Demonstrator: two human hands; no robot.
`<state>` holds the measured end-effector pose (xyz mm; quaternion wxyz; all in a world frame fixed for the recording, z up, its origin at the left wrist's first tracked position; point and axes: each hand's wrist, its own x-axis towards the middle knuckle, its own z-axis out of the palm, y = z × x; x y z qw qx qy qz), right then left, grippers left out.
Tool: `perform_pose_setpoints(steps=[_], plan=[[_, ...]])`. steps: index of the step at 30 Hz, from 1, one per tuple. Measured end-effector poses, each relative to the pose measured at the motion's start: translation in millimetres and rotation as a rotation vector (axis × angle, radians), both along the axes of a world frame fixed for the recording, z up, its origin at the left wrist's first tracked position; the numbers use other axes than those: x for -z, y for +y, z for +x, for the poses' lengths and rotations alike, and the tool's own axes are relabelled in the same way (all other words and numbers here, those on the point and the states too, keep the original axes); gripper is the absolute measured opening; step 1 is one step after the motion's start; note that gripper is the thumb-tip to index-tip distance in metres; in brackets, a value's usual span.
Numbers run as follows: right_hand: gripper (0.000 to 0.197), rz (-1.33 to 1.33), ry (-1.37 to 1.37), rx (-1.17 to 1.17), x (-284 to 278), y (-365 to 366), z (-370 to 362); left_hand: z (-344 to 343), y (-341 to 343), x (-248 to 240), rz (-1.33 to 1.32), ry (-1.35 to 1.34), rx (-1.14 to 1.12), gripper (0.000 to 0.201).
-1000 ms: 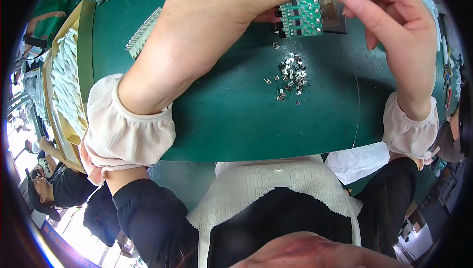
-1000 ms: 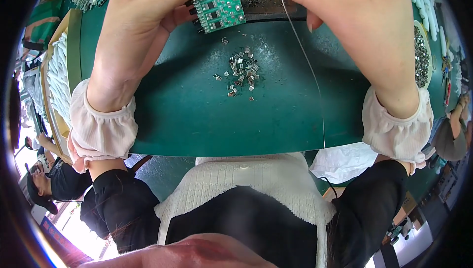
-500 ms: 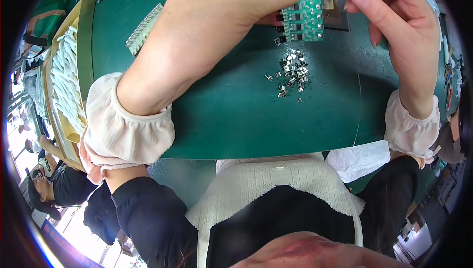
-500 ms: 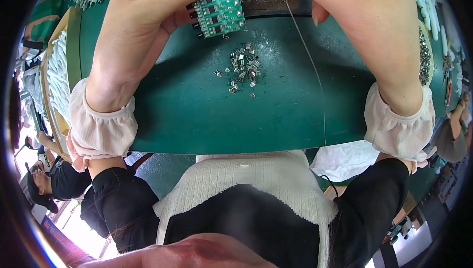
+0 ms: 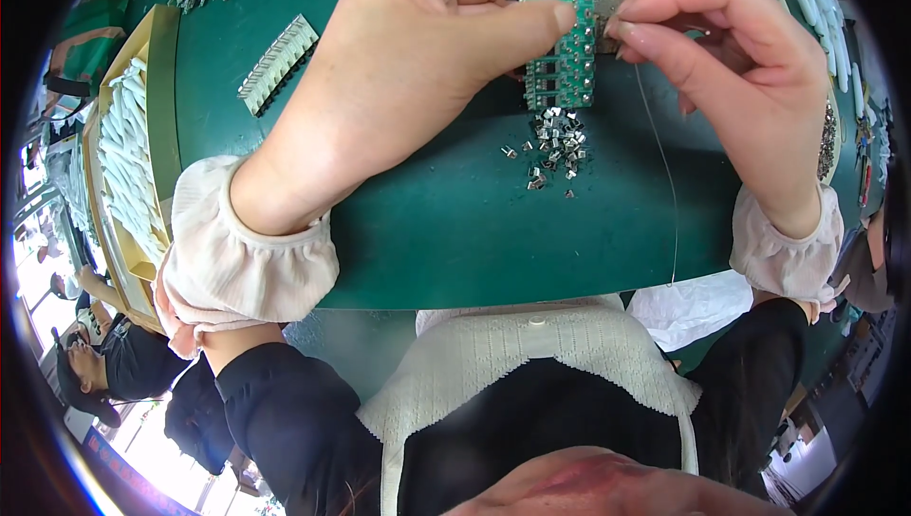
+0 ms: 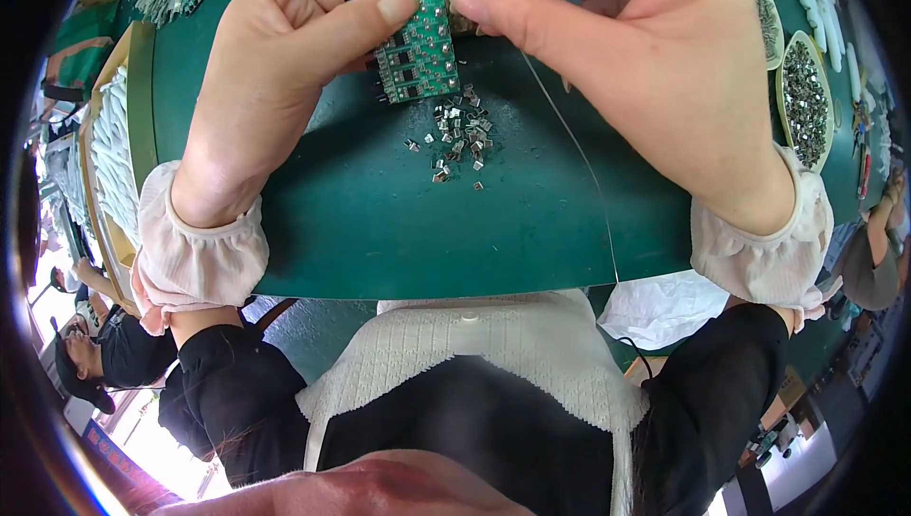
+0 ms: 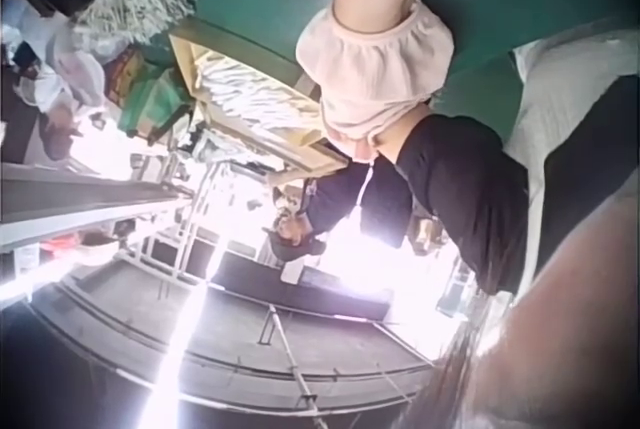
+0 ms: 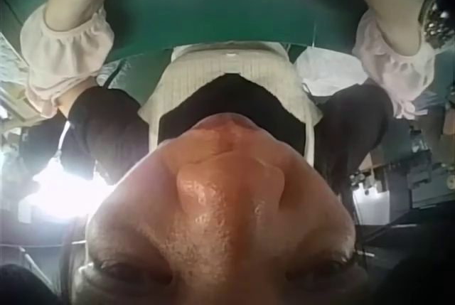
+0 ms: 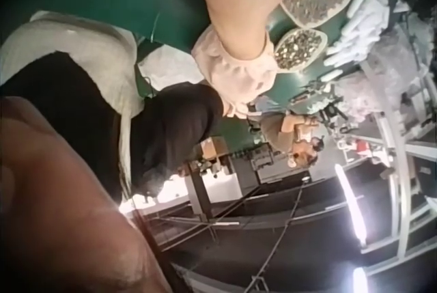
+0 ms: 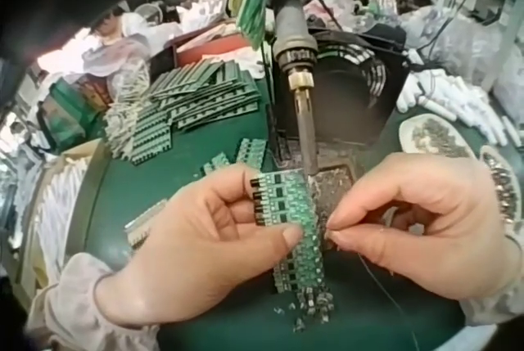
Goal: Assembling metal components onto a green circuit board strip at a factory workstation.
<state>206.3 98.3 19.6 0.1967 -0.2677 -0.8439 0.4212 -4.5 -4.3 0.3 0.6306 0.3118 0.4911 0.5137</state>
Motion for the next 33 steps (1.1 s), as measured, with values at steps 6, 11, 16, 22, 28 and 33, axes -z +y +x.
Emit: perform_pose_setpoints(steps=[6,11,16,22,28,33], plan=[[0.013,-0.019,0.024,-0.022,5,-2,3,-23,40,65,1.139,0.101,0.362,0.033],[0.013,-0.064,0.013,-0.001,7,-4,1,-19,34,55,1.022,0.137,0.319,0.032],[0.012,-0.062,0.033,-0.007,9,-3,3,-14,25,38,0.731,0.079,0.258,0.032],[0.012,-0.045,0.049,-0.01,12,-2,4,-10,16,24,0.374,0.007,0.18,0.032],[0.016,0.122,0.145,-0.097,23,6,0,-7,8,9,0.011,-0.062,0.094,0.032],[0.026,0.428,0.117,-0.238,21,10,4,-8,3,10,-0.158,-0.137,0.047,0.032]])
